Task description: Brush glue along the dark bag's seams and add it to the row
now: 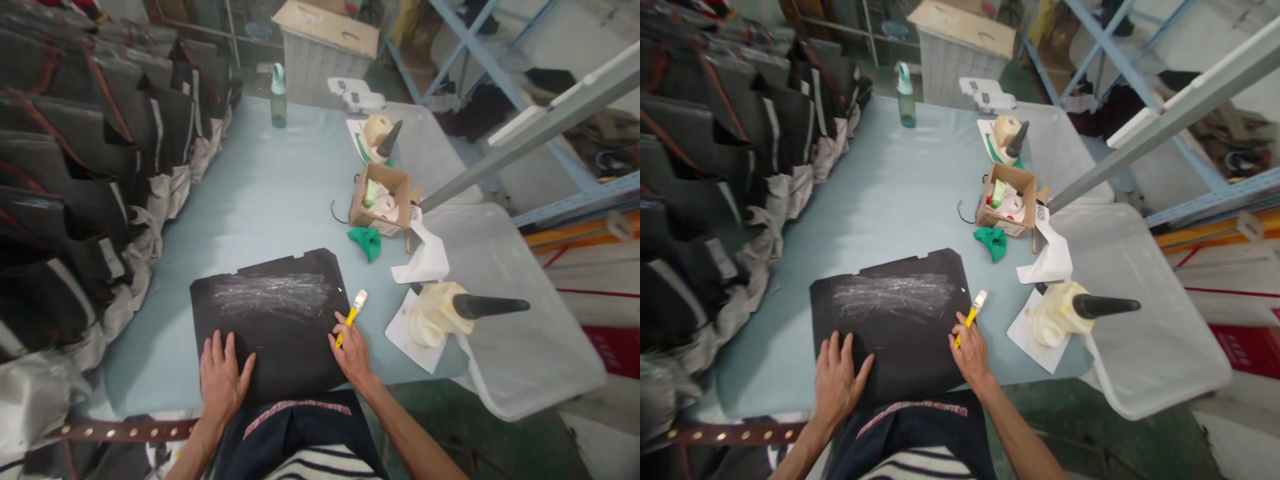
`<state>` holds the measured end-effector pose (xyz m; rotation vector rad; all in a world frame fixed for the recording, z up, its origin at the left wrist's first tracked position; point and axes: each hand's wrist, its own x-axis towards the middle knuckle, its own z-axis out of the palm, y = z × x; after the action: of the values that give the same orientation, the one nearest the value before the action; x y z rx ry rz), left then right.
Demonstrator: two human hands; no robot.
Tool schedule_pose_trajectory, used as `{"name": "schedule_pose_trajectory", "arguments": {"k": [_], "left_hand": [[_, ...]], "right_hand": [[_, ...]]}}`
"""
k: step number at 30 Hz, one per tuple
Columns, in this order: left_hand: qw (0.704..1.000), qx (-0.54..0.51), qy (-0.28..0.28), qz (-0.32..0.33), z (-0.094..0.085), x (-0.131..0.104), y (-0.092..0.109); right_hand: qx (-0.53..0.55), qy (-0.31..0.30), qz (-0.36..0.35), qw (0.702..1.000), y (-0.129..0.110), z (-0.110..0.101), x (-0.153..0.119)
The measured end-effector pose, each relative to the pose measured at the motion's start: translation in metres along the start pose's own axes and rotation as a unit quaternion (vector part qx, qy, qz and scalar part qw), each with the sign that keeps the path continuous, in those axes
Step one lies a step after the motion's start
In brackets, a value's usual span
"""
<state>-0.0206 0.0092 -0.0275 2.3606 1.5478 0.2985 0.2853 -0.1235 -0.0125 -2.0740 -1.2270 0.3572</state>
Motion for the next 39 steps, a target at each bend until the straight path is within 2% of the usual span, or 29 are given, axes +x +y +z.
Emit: {"name": "schedule_pose_trajectory", "arguments": {"k": [4,8,10,11,12,13,14,16,17,20,24,28,33,39], "left_hand": [[1.000,0.006,0.001,-0.002,0.005,0.008,0.009],[0.999,0.018,0.008,0.025,0.002,0.010,0.011],[0.999,0.029,0.011,0.034,0.001,0.012,0.011],[0.999,0.035,0.011,0.037,0.001,0.014,0.011],[0.998,0.040,0.009,0.041,0.001,0.015,0.011],[0.998,0.044,0.007,0.046,0.001,0.016,0.011],[0.998,0.048,0.005,0.048,0.001,0.016,0.011],[0.998,0.051,0.005,0.047,0.001,0.017,0.012],[0.998,0.051,0.007,0.044,0.001,0.017,0.011],[0.998,0.042,0.014,0.039,0.001,0.016,0.010],[0.998,0.029,0.015,0.044,0.002,0.014,0.007],[0.999,0.019,0.009,0.048,0.001,0.013,0.004],[0.998,0.010,0.000,0.057,-0.002,0.014,0.006],[0.999,-0.012,-0.011,0.040,-0.011,0.019,0.015]], "right_hand": [[0.075,-0.007,0.000,0.997,-0.011,-0.039,0.013],[0.164,-0.008,0.005,0.986,-0.034,-0.088,0.010],[0.199,0.011,0.030,0.979,-0.048,-0.112,0.008],[0.234,0.033,0.066,0.969,-0.055,-0.123,0.009],[0.285,0.063,0.114,0.950,-0.061,-0.134,0.010],[0.354,0.098,0.170,0.914,-0.068,-0.144,0.013],[0.431,0.128,0.222,0.865,-0.073,-0.154,0.017],[0.558,0.152,0.272,0.769,-0.083,-0.169,0.024],[0.599,0.149,0.272,0.738,-0.087,-0.175,0.026],[0.663,0.139,0.263,0.687,-0.099,-0.181,0.025],[0.696,0.142,0.271,0.649,-0.114,-0.170,0.011],[0.695,0.170,0.278,0.641,-0.127,-0.159,-0.001],[0.701,0.182,0.280,0.631,-0.137,-0.163,-0.011],[0.713,0.163,0.314,0.606,-0.128,-0.172,-0.021]]}}
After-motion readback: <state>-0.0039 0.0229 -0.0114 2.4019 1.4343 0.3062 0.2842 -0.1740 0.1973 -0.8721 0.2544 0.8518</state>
